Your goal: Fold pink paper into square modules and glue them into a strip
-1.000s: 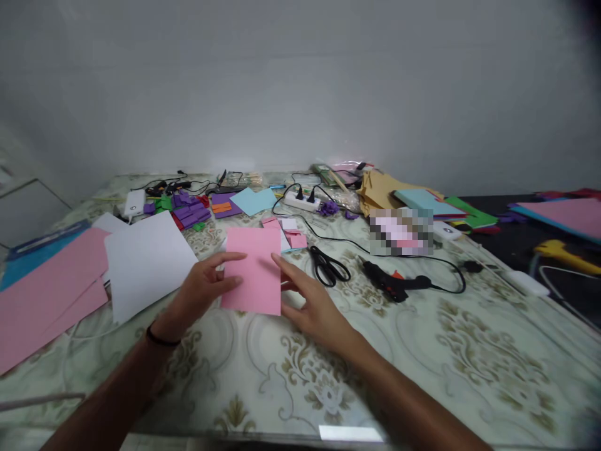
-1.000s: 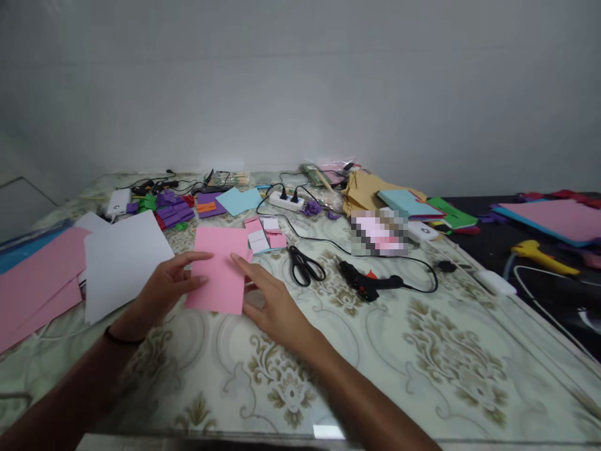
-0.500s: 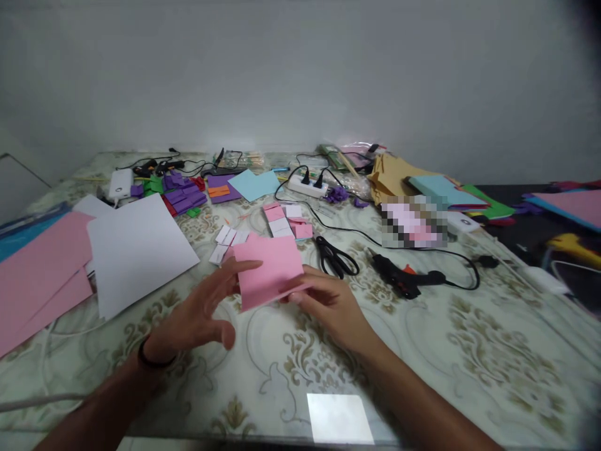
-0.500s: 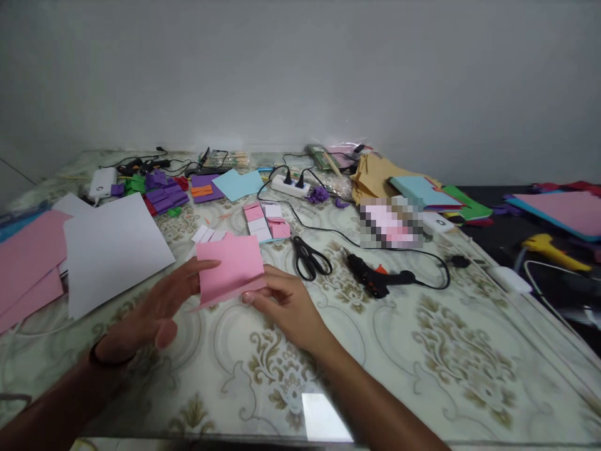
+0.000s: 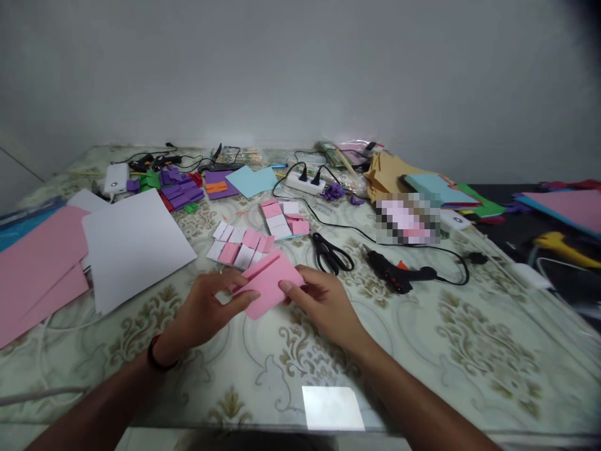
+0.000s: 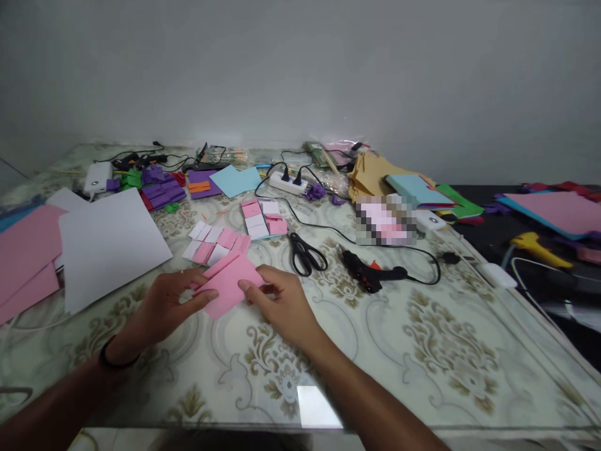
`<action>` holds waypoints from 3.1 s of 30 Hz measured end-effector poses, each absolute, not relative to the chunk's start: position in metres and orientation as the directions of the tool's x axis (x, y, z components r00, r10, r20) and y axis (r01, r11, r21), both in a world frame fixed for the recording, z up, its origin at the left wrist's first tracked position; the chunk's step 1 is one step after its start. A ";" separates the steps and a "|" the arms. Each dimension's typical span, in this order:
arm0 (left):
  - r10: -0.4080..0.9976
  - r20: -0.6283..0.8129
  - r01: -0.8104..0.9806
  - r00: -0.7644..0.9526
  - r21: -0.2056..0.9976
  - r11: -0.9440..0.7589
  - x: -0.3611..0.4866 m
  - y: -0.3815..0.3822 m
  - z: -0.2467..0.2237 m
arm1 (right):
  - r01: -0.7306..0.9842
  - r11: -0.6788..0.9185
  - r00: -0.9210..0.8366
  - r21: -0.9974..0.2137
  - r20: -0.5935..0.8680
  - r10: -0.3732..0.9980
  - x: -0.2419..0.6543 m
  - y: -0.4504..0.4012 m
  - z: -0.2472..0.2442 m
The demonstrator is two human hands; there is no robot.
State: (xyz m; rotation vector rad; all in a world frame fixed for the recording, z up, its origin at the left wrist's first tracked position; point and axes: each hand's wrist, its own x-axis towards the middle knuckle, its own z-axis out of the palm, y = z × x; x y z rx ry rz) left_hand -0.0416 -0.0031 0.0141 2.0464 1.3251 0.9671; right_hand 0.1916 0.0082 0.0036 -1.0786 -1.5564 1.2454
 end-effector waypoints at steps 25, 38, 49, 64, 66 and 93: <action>0.987 0.157 0.419 -0.020 0.898 -0.135 -0.046 0.003 0.010 | -0.084 0.124 -0.341 -0.989 0.145 0.929 0.202 0.021 -0.001; 0.961 0.261 0.459 -0.091 0.868 -0.192 -0.045 -0.002 0.015 | 0.009 0.219 -0.385 -0.976 0.199 0.901 0.202 0.016 -0.001; 0.940 0.186 0.132 0.287 0.964 -0.231 -0.056 -0.004 0.026 | 0.026 0.295 -0.301 -0.955 0.274 0.914 0.217 0.018 0.014; 0.857 0.389 0.397 0.339 0.766 -0.505 -0.060 -0.002 0.030 | 0.025 0.316 -0.474 -0.948 0.267 0.839 0.212 0.015 0.022; 0.864 0.396 0.410 0.310 0.764 -0.497 -0.057 -0.004 0.026 | 0.039 0.316 -0.458 -0.948 0.264 0.849 0.211 0.014 0.022; 0.972 0.226 0.356 0.065 0.905 -0.235 -0.035 -0.008 0.012 | -0.314 -0.137 -0.137 -0.939 -0.099 0.986 0.188 0.013 0.003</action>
